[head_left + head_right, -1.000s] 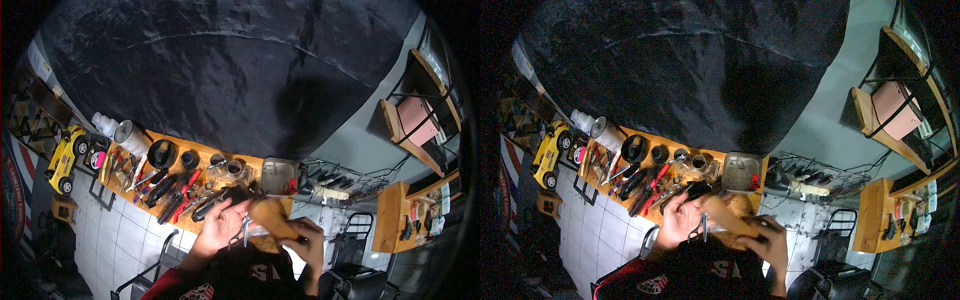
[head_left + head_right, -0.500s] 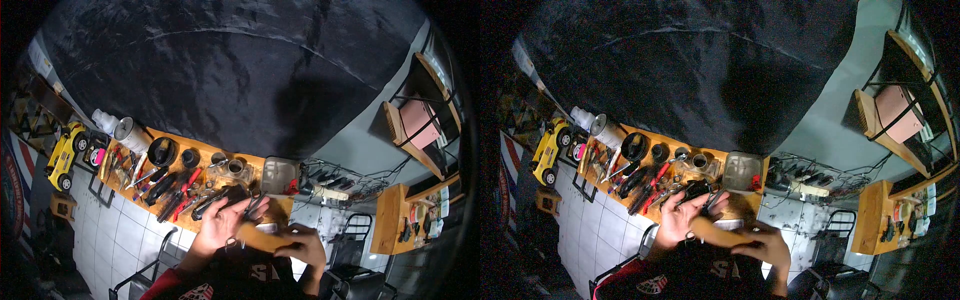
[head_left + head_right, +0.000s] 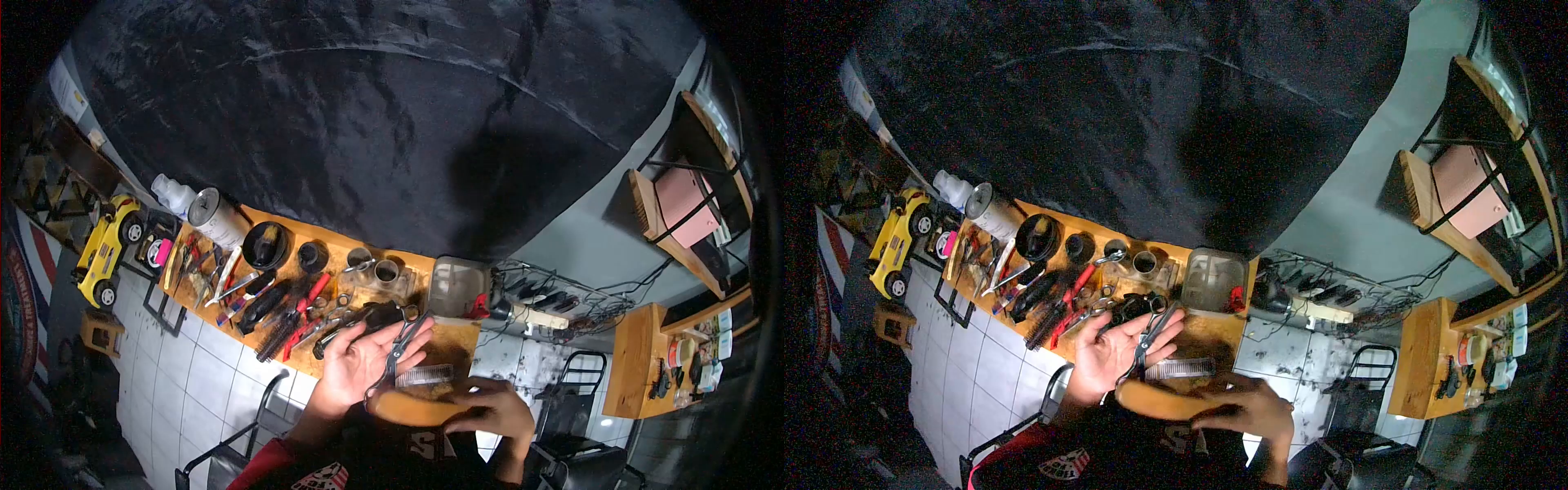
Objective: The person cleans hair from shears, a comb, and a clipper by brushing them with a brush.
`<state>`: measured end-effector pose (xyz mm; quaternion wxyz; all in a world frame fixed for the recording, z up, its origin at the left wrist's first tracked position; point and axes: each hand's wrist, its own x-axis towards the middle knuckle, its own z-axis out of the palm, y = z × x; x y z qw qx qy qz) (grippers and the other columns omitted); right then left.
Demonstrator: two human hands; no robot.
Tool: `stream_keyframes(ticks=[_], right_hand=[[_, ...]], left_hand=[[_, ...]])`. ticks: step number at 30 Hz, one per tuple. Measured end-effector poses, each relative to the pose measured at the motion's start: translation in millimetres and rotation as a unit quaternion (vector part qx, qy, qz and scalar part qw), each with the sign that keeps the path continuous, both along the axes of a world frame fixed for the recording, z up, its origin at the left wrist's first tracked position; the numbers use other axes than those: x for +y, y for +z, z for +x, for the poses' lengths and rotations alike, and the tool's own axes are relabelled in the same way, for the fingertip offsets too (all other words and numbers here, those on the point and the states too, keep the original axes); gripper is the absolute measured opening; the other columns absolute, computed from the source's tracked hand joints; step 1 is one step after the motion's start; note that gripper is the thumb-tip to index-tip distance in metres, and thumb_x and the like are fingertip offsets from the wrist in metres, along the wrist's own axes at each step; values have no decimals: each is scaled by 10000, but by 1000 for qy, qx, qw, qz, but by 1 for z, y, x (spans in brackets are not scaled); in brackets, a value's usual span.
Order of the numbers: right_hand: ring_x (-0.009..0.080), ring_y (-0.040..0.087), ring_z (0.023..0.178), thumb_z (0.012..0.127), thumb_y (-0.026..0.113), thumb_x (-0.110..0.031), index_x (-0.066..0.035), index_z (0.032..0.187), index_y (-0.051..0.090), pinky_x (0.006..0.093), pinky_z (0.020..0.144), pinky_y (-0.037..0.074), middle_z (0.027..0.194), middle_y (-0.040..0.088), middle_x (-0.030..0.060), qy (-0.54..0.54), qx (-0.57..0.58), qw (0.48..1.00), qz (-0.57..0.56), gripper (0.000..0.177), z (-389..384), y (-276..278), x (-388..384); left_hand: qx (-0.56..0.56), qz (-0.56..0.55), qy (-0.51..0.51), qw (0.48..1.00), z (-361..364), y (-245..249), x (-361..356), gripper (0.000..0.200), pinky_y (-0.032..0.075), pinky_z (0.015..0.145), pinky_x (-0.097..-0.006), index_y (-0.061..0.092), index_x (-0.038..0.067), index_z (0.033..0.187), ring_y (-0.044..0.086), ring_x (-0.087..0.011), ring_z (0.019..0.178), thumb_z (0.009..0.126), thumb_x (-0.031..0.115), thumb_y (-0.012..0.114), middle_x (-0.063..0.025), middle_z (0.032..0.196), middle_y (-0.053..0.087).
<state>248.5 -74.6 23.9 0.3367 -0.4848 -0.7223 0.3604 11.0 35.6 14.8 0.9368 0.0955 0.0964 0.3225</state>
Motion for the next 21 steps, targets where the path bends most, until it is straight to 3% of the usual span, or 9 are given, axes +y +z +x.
stream_keyframes(ticks=[2, 3, 6, 9, 14, 17, 18, 21], right_hand=[[235, 656, 769, 560, 884, -201, 3, 946, 705, 292, 665, 502, 862, 673, 133, -100, 20, 995, -5, 472, 4, -1, 2], [253, 642, 771, 585, 867, -171, 25, 954, 693, 303, 671, 498, 856, 664, 139, -153, 23, 988, 27, 452, 5, -4, 4], [282, 664, 771, 632, 846, -255, -37, 969, 709, 349, 690, 521, 871, 669, 162, -274, 53, 960, -19, 424, -3, 5, 12], [248, 630, 756, 630, 848, -184, 33, 924, 685, 320, 658, 487, 853, 654, 149, -175, 8, 984, 6, 400, -2, -3, 11], [228, 659, 753, 556, 887, -236, -11, 926, 705, 310, 656, 503, 865, 659, 115, 17, 12, 1000, -14, 470, -7, 0, 7], [237, 654, 760, 557, 883, -229, -5, 923, 703, 306, 660, 498, 863, 659, 112, -95, 9, 995, 0, 465, 3, -6, 4], [283, 668, 801, 623, 857, -275, -21, 955, 708, 334, 707, 524, 912, 666, 140, -136, 13, 991, -10, 444, 8, -5, 4], [275, 658, 769, 631, 849, -238, -5, 944, 705, 326, 684, 512, 881, 666, 143, -297, 74, 952, 14, 416, 0, 4, 11]], left_hand=[[-186, -54, -54, 980, -3, -21, 0, 759, 177, 1161, -420, 241, -110, 1413, 254, -308, 1401, 911, 442, 385, -228, 1489, 272], [-154, -31, -56, 986, -4, -24, -1, 749, 171, 1164, -423, 247, -109, 1411, 277, -309, 1389, 913, 433, 383, -227, 1472, 304], [-69, -11, -42, 997, -2, -14, -6, 735, 158, 1169, -425, 250, -105, 1411, 302, -310, 1376, 913, 420, 380, -226, 1453, 336], [-34, 6, -22, 999, -1, -10, -5, 764, 151, 1167, -415, 235, -102, 1420, 245, -305, 1404, 901, 436, 393, -223, 1491, 272], [8, 11, -12, 1000, 0, 1, -1, 778, 151, 1161, -427, 237, -93, 1426, 214, -303, 1418, 894, 452, 397, -219, 1522, 205], [-8, -38, -27, 999, -6, -7, -3, 785, 143, 1164, -427, 216, -100, 1428, 211, -303, 1419, 893, 441, 406, -226, 1520, 202], [-13, -54, -34, 998, -7, -10, -3, 788, 139, 1165, -427, 205, -103, 1430, 210, -303, 1419, 893, 437, 408, -229, 1519, 202], [-39, -14, -34, 999, 1, -1, -5, 788, 129, 1169, -424, 182, -103, 1434, 222, -308, 1414, 893, 424, 408, -228, 1521, 195]])
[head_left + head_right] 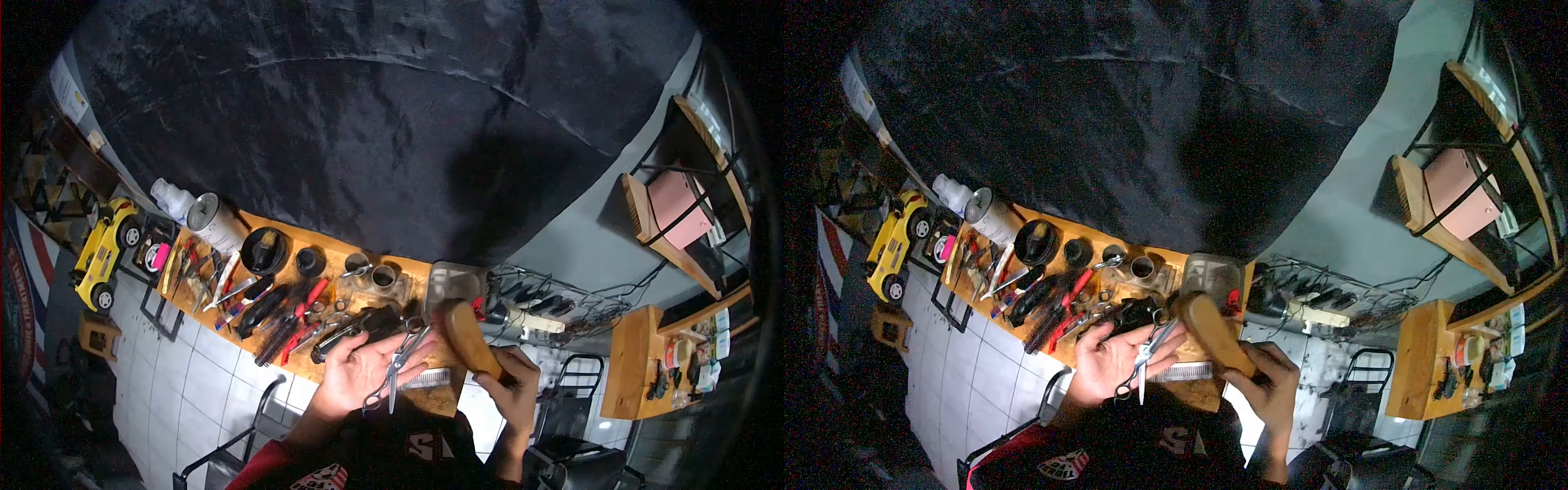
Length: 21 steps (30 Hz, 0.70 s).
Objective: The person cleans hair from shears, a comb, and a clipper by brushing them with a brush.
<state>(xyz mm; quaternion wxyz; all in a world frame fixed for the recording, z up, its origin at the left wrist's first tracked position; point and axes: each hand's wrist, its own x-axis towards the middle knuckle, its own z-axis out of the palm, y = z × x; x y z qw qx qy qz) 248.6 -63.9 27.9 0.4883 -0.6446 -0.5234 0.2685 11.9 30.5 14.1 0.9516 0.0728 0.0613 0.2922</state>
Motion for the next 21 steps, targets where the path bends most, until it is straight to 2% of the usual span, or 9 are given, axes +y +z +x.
stream_keyframes(ticks=[3, 4, 6, 10, 11, 14, 16, 18, 21], right_hand=[[280, 660, 778, 624, 853, -229, -13, 951, 703, 326, 699, 514, 878, 669, 136, 55, -68, 996, -28, 420, 1, -3, -3], [293, 667, 816, 615, 858, -241, -29, 957, 708, 338, 737, 522, 906, 676, 138, 106, -75, 991, -23, 430, 0, -7, -4], [251, 658, 768, 594, 867, -220, 0, 935, 703, 323, 670, 512, 884, 672, 132, 184, -61, 981, 7, 438, -7, -12, -3], [255, 670, 788, 596, 867, -241, -18, 952, 712, 331, 668, 512, 863, 676, 122, 264, -82, 960, -35, 447, 2, -6, -8], [258, 664, 774, 574, 872, -246, -12, 946, 710, 327, 658, 505, 857, 675, 129, 272, -69, 960, -12, 468, 4, -1, -6], [278, 671, 781, 604, 863, -297, 1, 914, 699, 336, 683, 525, 858, 663, 133, 163, -83, 983, -12, 460, 10, -4, -7], [278, 661, 771, 619, 853, -251, -1, 955, 698, 329, 682, 513, 863, 663, 145, 67, -86, 994, 0, 447, 4, 2, -2], [283, 659, 759, 631, 846, -242, -13, 962, 703, 333, 682, 515, 874, 667, 140, 5, -32, 999, -10, 427, -3, 0, 0], [240, 646, 739, 629, 854, -195, 4, 972, 698, 318, 656, 500, 848, 660, 140, 134, -76, 988, -1, 426, -1, -6, 0]], left_hand=[[-27, -6, 4, 1000, 0, -2, 0, 789, 122, 1170, -424, 176, -105, 1434, 204, -300, 1421, 889, 418, 406, -226, 1528, 174], [-37, -10, 7, 999, 1, 0, 0, 792, 123, 1170, -424, 177, -104, 1434, 199, -297, 1423, 888, 421, 408, -224, 1530, 169], [-10, 3, 8, 1000, 2, 6, 2, 799, 140, 1164, -422, 179, -95, 1439, 172, -288, 1432, 885, 433, 409, -212, 1535, 169], [18, 11, 3, 1000, 1, 4, 1, 784, 152, 1160, -410, 209, -91, 1434, 169, -289, 1433, 888, 433, 410, -204, 1536, 178], [23, 15, 1, 1000, 1, 4, 1, 776, 152, 1159, -409, 219, -92, 1432, 169, -289, 1433, 889, 429, 410, -204, 1534, 183], [32, 5, 4, 999, 1, 1, -1, 740, 138, 1169, -418, 249, -94, 1419, 208, -307, 1417, 897, 401, 420, -231, 1508, 230], [46, -25, 11, 999, -2, -7, -2, 727, 134, 1173, -421, 259, -96, 1413, 229, -315, 1408, 899, 391, 424, -240, 1496, 250], [23, 1, 3, 1000, -1, -8, -3, 710, 129, 1176, -427, 277, -98, 1404, 235, -315, 1406, 900, 381, 423, -244, 1489, 261], [31, 8, 8, 999, -3, -12, -5, 721, 129, 1173, -418, 268, -96, 1411, 216, -306, 1416, 898, 391, 409, -233, 1499, 249]])
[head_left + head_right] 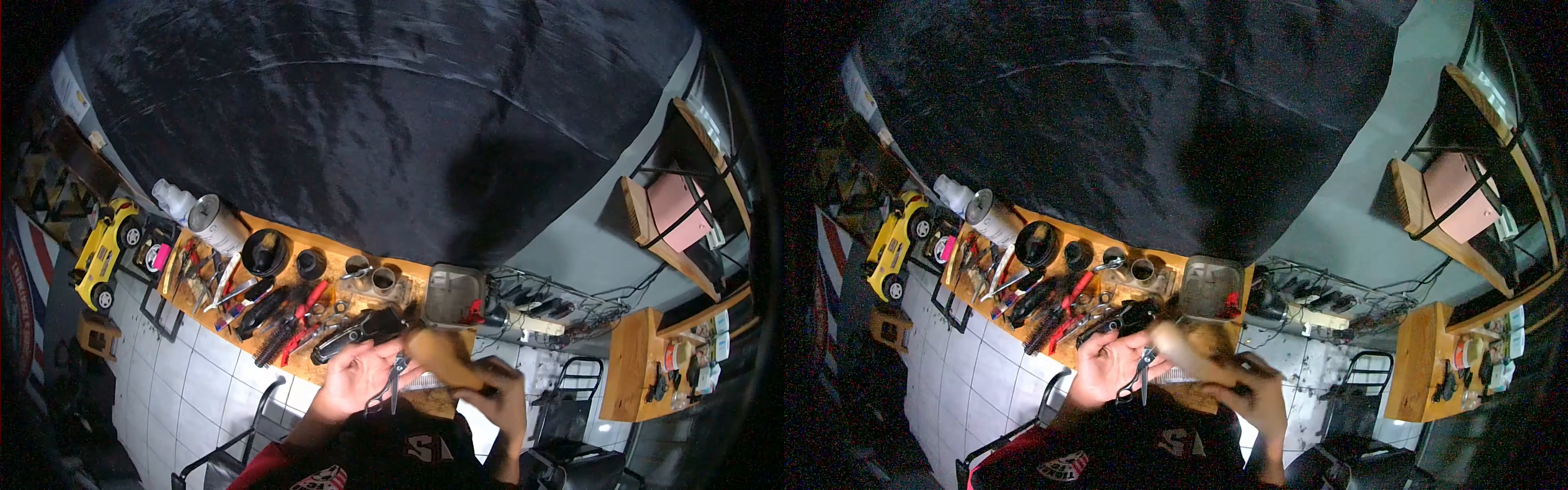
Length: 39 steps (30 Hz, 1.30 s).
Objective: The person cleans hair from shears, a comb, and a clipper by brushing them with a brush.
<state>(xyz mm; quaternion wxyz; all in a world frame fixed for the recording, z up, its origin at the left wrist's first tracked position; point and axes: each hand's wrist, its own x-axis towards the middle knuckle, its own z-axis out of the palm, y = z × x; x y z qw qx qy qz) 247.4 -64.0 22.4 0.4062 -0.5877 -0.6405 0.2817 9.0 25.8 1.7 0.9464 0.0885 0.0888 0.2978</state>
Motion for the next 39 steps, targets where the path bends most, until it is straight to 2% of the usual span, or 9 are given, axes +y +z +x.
stream_keyframes(ticks=[8, 9, 11, 21, 26, 27, 30, 33, 39], right_hand=[[287, 680, 853, 637, 849, -288, -71, 963, 719, 346, 734, 537, 955, 681, 140, 115, 11, 993, -38, 413, 2, 3, -6], [288, 670, 811, 624, 852, -254, -40, 974, 711, 339, 704, 523, 930, 675, 158, 47, 21, 998, 21, 434, 3, -3, -5], [291, 654, 778, 627, 846, -228, -5, 978, 700, 333, 698, 513, 911, 672, 156, -84, 38, 996, 8, 440, 4, -1, -3], [264, 687, 762, 616, 868, -275, -50, 942, 722, 321, 651, 538, 911, 678, 96, 144, -61, 988, -7, 422, -14, 12, -7], [237, 669, 748, 594, 877, -274, -15, 947, 708, 316, 646, 521, 874, 669, 120, 97, -31, 995, 8, 470, -3, 12, -7], [249, 664, 755, 593, 874, -263, -3, 955, 701, 303, 641, 511, 860, 662, 141, 34, -33, 999, 7, 478, -2, 11, -7], [314, 658, 761, 631, 840, -291, -42, 920, 712, 362, 690, 529, 913, 668, 162, -92, 10, 995, -24, 402, -8, 15, 1], [261, 661, 757, 603, 866, -257, -10, 916, 715, 326, 650, 516, 881, 667, 138, 32, -50, 998, -11, 427, -4, 4, 0], [259, 686, 819, 611, 868, -267, -58, 1001, 716, 320, 697, 530, 927, 675, 122, 261, -22, 964, -41, 469, -14, 10, -6]], left_hand=[[-16, 18, -21, 999, 2, 17, 3, 749, 182, 1151, -396, 215, -86, 1436, 199, -273, 1427, 896, 394, 412, -207, 1531, 191], [-243, -75, -64, 965, 3, 7, 5, 742, 162, 1158, -387, 203, -96, 1434, 213, -267, 1423, 900, 367, 432, -209, 1522, 214], [36, 51, -26, 998, 0, 1, 0, 758, 143, 1163, -453, 255, -105, 1413, 215, -332, 1413, 897, 426, 421, -262, 1491, 242], [114, 101, -1, 988, -1, 4, 5, 714, 226, 1135, -366, 284, -71, 1421, 320, -254, 1374, 917, 428, 361, -200, 1483, 316], [42, 28, -53, 997, -6, 9, 5, 713, 226, 1141, -372, 279, -75, 1419, 417, -249, 1302, 923, 427, 375, -201, 1461, 350], [-267, -47, -94, 958, -5, -28, 7, 683, 249, 1133, -384, 303, -87, 1400, 448, -246, 1272, 935, 408, 378, -197, 1428, 396], [27, 37, -4, 999, -1, -3, 2, 655, 249, 1129, -401, 336, -111, 1365, 422, -261, 1294, 945, 390, 368, -201, 1385, 444], [-155, -18, -33, 987, -7, -26, 6, 675, 196, 1153, -411, 303, -123, 1379, 362, -276, 1341, 934, 379, 374, -211, 1438, 375], [6, -26, 61, 998, 0, 9, 9, 750, 137, 1169, -469, 260, -121, 1400, 178, -329, 1425, 887, 393, 448, -210, 1514, 231]])
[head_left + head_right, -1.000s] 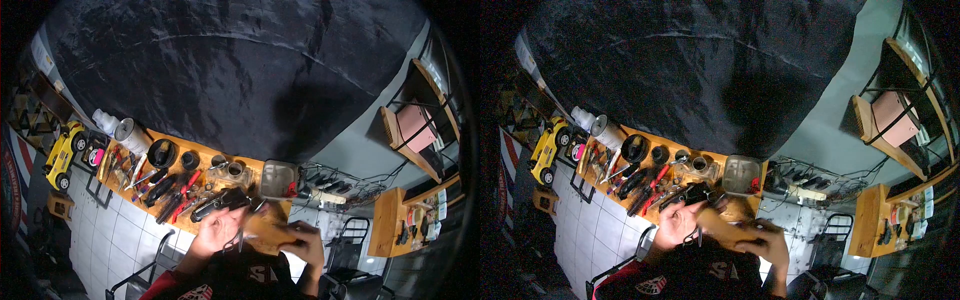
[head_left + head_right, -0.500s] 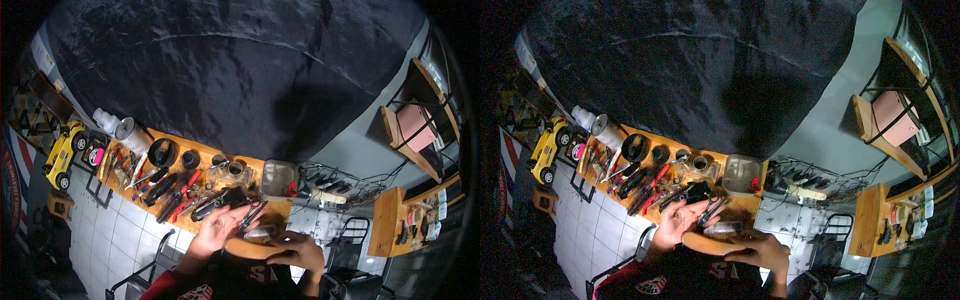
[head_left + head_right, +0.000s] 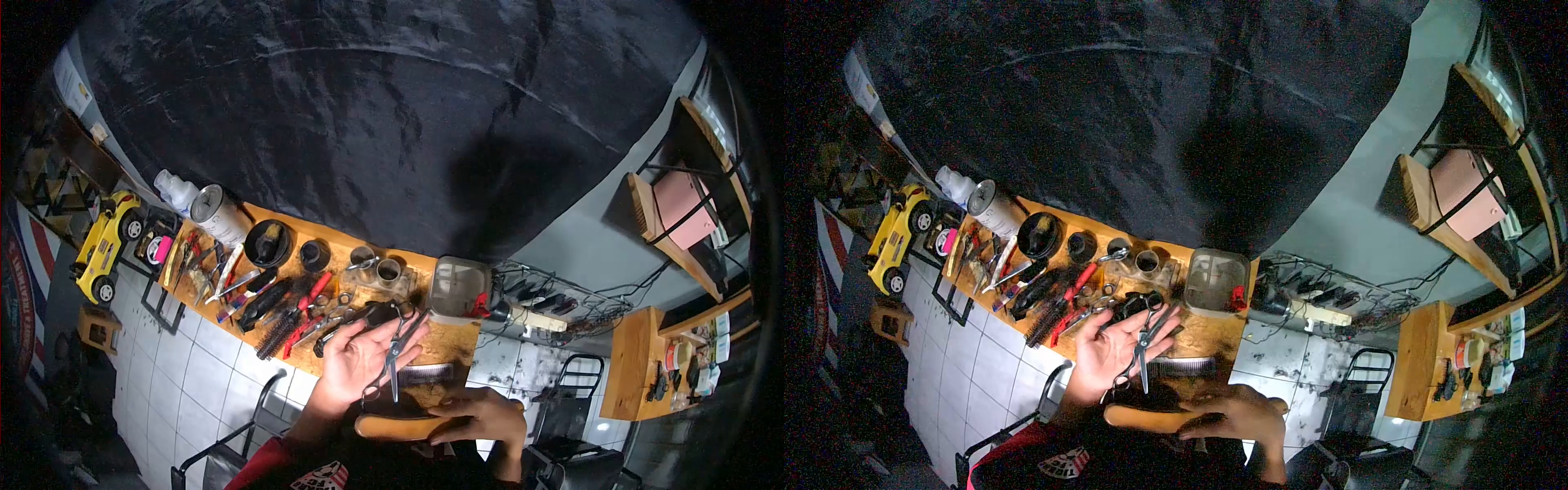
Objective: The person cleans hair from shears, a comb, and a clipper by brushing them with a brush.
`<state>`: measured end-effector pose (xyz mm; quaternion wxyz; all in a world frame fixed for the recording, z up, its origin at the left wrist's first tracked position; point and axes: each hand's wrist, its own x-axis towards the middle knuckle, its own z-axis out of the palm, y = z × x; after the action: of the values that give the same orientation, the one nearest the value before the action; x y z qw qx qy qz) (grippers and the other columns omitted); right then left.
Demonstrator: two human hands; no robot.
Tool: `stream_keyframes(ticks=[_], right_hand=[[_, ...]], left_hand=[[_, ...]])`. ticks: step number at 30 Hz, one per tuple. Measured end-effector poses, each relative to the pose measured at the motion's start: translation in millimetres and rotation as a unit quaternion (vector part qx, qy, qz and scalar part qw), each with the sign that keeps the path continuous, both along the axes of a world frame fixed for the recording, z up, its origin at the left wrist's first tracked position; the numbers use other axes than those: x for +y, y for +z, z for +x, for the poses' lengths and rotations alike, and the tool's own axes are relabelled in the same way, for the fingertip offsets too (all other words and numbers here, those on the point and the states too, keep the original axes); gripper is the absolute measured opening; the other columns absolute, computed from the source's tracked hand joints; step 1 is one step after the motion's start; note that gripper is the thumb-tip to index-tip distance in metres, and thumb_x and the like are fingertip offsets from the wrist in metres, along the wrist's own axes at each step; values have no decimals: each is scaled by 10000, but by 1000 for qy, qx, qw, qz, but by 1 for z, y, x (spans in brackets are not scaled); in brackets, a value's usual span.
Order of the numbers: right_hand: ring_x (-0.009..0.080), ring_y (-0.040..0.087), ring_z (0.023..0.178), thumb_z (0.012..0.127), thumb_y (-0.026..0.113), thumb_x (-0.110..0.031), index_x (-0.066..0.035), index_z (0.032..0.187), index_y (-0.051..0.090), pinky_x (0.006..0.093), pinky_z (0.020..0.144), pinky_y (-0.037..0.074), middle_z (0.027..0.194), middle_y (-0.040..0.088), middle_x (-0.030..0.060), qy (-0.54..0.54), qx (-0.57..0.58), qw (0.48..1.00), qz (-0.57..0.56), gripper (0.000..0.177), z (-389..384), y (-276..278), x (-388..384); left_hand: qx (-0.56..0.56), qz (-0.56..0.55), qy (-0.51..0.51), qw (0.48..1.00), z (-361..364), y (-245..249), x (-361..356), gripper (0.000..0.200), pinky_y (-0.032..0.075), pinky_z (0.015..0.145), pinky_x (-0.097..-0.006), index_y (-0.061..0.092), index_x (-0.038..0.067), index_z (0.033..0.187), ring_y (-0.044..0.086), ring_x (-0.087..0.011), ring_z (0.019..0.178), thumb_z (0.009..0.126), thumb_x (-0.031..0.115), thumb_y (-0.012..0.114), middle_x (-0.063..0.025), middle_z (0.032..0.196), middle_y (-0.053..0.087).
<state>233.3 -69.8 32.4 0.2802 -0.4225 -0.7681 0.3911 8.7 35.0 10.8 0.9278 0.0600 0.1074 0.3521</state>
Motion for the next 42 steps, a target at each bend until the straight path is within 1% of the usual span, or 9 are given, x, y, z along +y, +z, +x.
stream_keyframes(ticks=[7, 12, 15, 18, 21, 24, 29, 34, 42], right_hand=[[276, 664, 746, 606, 867, -230, -22, 922, 707, 324, 660, 517, 871, 672, 155, -262, 52, 962, 50, 411, 4, 3, 8], [268, 683, 788, 654, 838, -272, -72, 967, 728, 323, 678, 532, 928, 681, 110, -79, 12, 997, 21, 388, 3, 0, 2], [258, 687, 781, 637, 853, -262, -62, 1006, 716, 309, 662, 532, 939, 684, 130, 24, -59, 994, -91, 441, 8, 10, -5], [266, 687, 785, 612, 867, -245, -18, 1000, 703, 318, 671, 535, 916, 685, 136, 15, 46, 999, 4, 478, 19, 6, -3], [285, 676, 802, 562, 889, -179, 48, 948, 681, 330, 697, 528, 879, 678, 172, -84, 110, 989, -50, 494, 32, -5, -14], [269, 673, 800, 550, 894, -174, 49, 928, 689, 326, 721, 531, 915, 681, 170, -156, 135, 978, -28, 484, 33, -9, -14], [276, 662, 794, 547, 897, -187, 43, 952, 681, 331, 719, 508, 884, 677, 175, -206, 130, 969, 27, 513, 17, -20, -8], [253, 660, 805, 572, 884, -230, 15, 947, 693, 337, 716, 512, 926, 675, 153, -153, 96, 982, 50, 488, -15, -20, 1], [281, 647, 788, 636, 842, -236, 31, 937, 686, 336, 694, 505, 859, 653, 161, -439, 40, 896, 45, 431, -6, -11, 9]], left_hand=[[-38, -13, -38, 998, -5, -13, 0, 649, 266, 1121, -426, 320, -67, 1404, 293, -299, 1384, 933, 376, 366, -200, 1492, 295], [10, 18, 11, 1000, 4, -1, 2, 600, 264, 1131, -415, 300, -49, 1412, 270, -282, 1398, 970, 352, 364, -193, 1500, 275], [-117, -101, 65, 986, 3, -5, 3, 495, 232, 1160, -455, 237, -51, 1425, 223, -306, 1409, 972, 72, 396, -209, 1514, 206], [56, 24, 98, 993, 4, 0, -1, 409, 336, 1125, -388, 346, -71, 1356, 297, -271, 1381, 987, 98, 400, -196, 1498, 249], [-308, -230, -4, 923, -3, -11, 3, 407, 381, 1093, -419, 372, -77, 1334, 304, -287, 1376, 992, 140, 406, -215, 1481, 280], [-197, -80, 8, 977, 0, -21, 3, 422, 419, 1057, -443, 381, -77, 1331, 314, -313, 1369, 1002, 187, 383, -224, 1471, 300], [1, 31, -20, 999, 7, 4, 0, 791, 192, 1138, -461, 197, -19, 1462, 181, -318, 1425, 944, 570, 298, -205, 1521, 220], [-47, 16, -16, 999, 17, 3, -9, 832, 141, 1149, -447, 168, 61, 1491, 184, -278, 1426, 909, 629, 342, -177, 1543, 170], [-79, -3, -65, 995, 15, 2, -17, 862, 99, 1161, -457, 140, 36, 1487, 142, -268, 1437, 903, 642, 325, -124, 1559, 141]])
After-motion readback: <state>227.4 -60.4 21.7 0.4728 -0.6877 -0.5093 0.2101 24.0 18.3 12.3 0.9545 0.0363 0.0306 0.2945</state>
